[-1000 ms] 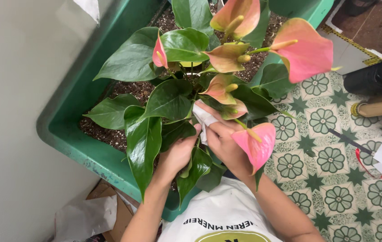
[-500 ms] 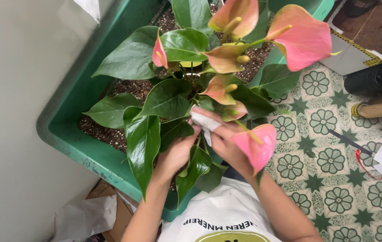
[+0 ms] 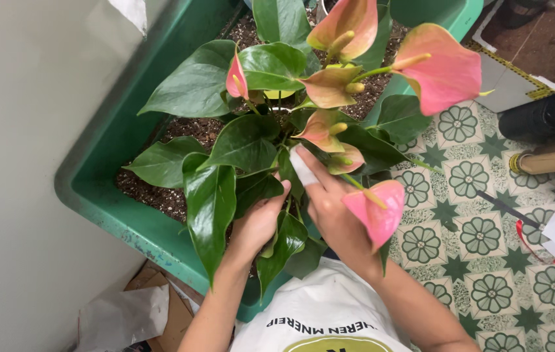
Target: The person wipes the leaves of a potted anthurium plant with a white cloth. The person handles the leaves one at a time, wiping both sides of each leaf. The person also uses a small green scoop to add soil to the pot.
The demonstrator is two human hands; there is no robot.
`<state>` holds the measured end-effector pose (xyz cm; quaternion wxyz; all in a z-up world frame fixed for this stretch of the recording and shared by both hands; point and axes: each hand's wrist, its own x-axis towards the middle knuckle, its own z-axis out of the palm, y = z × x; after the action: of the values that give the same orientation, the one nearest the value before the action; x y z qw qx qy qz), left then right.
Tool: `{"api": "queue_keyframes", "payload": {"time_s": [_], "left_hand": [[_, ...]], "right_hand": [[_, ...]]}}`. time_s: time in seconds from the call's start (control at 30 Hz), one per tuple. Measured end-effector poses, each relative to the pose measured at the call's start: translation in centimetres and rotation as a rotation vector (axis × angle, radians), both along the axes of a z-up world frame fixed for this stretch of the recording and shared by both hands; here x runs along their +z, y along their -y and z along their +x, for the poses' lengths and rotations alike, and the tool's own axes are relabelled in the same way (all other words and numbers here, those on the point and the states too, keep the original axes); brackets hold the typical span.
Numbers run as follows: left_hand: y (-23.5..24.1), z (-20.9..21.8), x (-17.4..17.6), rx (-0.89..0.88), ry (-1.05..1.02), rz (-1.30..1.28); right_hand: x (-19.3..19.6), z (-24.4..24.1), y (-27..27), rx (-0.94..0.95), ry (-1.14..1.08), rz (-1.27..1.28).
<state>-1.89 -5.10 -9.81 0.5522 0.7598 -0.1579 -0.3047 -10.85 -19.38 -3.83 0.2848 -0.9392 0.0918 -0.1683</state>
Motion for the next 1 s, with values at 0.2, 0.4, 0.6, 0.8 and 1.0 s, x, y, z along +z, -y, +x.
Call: {"api": "queue_keyframes", "payload": {"time_s": [0.2,0.4,0.6,0.8,1.0], "left_hand": [[0.4,0.4,0.3,0.128,-0.269,-0.123],[-0.2,0.1,-1.8,0.283,-0.617,-0.489],[-1.3,0.3,-3.6,0.306,-0.692,-0.583],[-1.0,-0.1,-3.8,0.321,-0.719,-0.614],[-0.3,-0.1,-4.3,0.364,-0.736,-0.505]], "right_hand": [[-0.4,-1.6,-0.1,0.086,0.129,0.111],[-1.4,-0.2,-0.6,0.014,0.142,0.172],[-2.2,-0.4,-0.8,0.072,0.148,0.189],[-3.3,-2.0,0.0,0.209,0.195,0.269],[-4.0,-3.5,0.7,0.324,0.161,0.280]]}}
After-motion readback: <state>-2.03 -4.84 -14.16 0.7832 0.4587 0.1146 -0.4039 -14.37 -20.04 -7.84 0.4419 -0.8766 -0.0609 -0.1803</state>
